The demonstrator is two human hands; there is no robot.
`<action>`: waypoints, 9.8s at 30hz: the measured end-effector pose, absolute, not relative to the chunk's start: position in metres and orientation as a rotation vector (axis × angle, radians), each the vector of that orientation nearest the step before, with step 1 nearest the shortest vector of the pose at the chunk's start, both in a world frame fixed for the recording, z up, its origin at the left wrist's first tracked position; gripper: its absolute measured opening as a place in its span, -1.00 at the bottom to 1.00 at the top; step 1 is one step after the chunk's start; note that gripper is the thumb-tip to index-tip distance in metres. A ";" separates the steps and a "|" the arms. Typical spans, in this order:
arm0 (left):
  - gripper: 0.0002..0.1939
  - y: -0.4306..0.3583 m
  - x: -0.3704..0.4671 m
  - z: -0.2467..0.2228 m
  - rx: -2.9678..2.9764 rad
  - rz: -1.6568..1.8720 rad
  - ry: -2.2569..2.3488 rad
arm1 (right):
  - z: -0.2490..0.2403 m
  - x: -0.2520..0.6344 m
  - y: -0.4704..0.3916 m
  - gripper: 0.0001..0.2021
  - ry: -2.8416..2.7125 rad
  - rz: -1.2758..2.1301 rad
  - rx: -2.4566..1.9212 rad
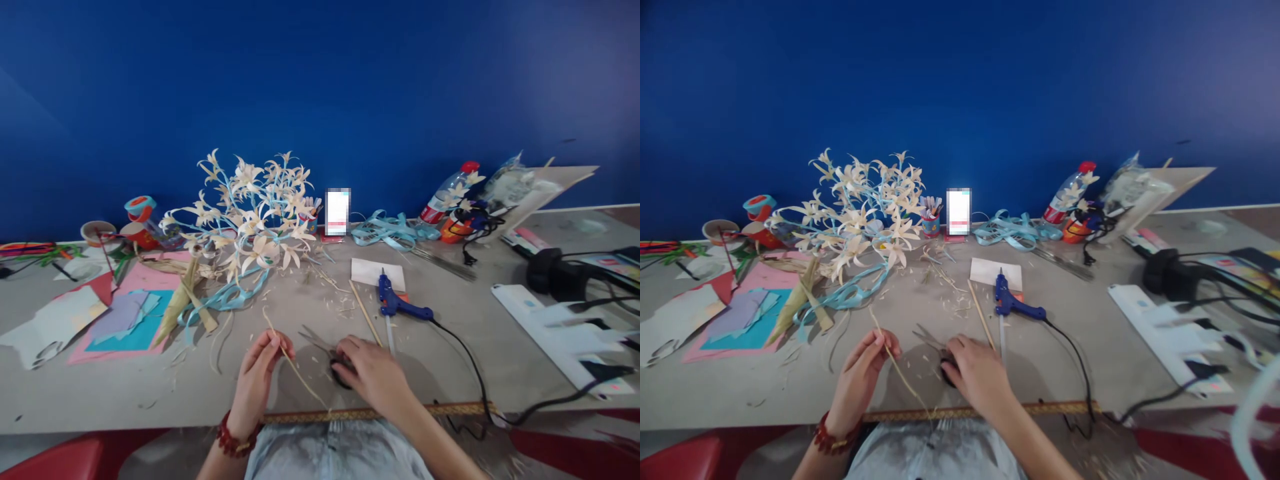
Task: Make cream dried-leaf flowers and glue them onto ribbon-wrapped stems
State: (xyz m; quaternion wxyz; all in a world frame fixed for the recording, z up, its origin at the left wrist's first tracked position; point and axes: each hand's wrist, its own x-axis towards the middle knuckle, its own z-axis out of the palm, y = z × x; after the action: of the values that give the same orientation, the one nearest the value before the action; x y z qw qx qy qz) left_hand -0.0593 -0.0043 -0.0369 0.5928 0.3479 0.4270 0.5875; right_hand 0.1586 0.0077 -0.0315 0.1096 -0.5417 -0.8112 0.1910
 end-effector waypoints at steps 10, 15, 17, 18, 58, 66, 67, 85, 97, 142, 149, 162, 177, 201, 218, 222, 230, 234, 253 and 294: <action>-0.73 -0.003 -0.066 -0.042 0.862 1.335 1.074 | -0.031 0.159 0.009 -0.95 -2.483 0.380 -1.807; -0.73 -0.005 -0.070 -0.047 0.861 1.337 1.147 | -0.033 0.153 0.023 -0.95 -2.248 0.827 -1.648; -0.73 -0.004 -0.072 -0.049 0.856 1.345 1.152 | -0.034 0.148 0.024 -0.97 -2.233 0.884 -1.562; -0.73 -0.004 -0.072 -0.051 0.847 1.347 1.152 | -0.035 0.144 0.024 -0.97 -2.249 0.853 -1.538; -0.72 0.005 -0.074 -0.048 1.020 1.257 1.121 | -0.053 0.133 0.022 -0.75 -1.482 1.824 -1.320; -0.73 0.009 -0.071 -0.035 1.046 1.172 1.121 | -0.044 0.114 0.021 -0.76 -1.514 1.915 -1.093; -0.73 0.009 -0.072 -0.035 1.033 1.161 1.113 | -0.044 0.112 0.023 -0.75 -1.523 1.910 -1.079; -0.74 0.008 -0.077 -0.042 0.814 1.228 1.059 | -0.043 0.105 0.034 -0.66 -1.801 1.667 -1.067; -0.79 0.010 -0.080 -0.043 0.777 1.328 1.058 | -0.041 0.114 0.035 -0.74 -2.005 1.121 -1.432; -0.50 0.072 -0.047 -0.056 1.381 1.106 1.251 | -0.016 0.148 0.096 -0.84 -2.353 0.744 -1.185; -0.72 0.067 -0.056 -0.041 2.165 1.227 1.366 | -0.028 0.154 0.096 -0.83 -2.179 0.910 -1.214; -0.70 0.062 -0.047 -0.038 2.265 0.996 1.311 | -0.021 0.156 0.092 -0.91 -2.339 0.772 -0.990; -0.87 0.064 -0.051 -0.033 2.476 1.053 1.328 | -0.021 0.156 0.092 -0.93 -2.275 0.843 -1.060; -0.83 0.058 -0.046 -0.036 2.374 0.975 1.393 | -0.027 0.149 0.087 -0.89 -2.354 0.544 -0.988; -0.86 0.061 -0.052 -0.034 2.392 1.034 1.366 | -0.029 0.152 0.092 -0.91 -2.338 0.762 -1.084; -0.79 0.061 -0.050 -0.037 2.265 1.014 1.376 | -0.030 0.151 0.091 -0.87 -2.379 0.601 -1.025; -0.79 0.062 -0.050 -0.036 2.293 0.900 1.450 | -0.034 0.150 0.090 -0.90 -2.381 0.529 -1.063; -0.86 0.058 -0.050 -0.029 2.504 0.967 1.428 | -0.031 0.151 0.092 -0.91 -2.377 0.685 -1.069; -0.88 0.060 -0.051 -0.028 2.443 0.956 1.413 | -0.036 0.150 0.091 -0.88 -2.434 0.427 -0.969; -0.83 0.060 -0.049 -0.042 2.239 1.014 1.369 | -0.035 0.151 0.091 -0.85 -2.438 0.234 -0.985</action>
State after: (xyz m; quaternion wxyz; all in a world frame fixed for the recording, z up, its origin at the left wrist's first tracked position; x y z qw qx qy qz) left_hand -0.0486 0.0605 -0.0418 0.1632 0.7851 0.4801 0.3557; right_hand 0.1511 0.0908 -0.0347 0.2482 -0.3614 -0.8947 0.0859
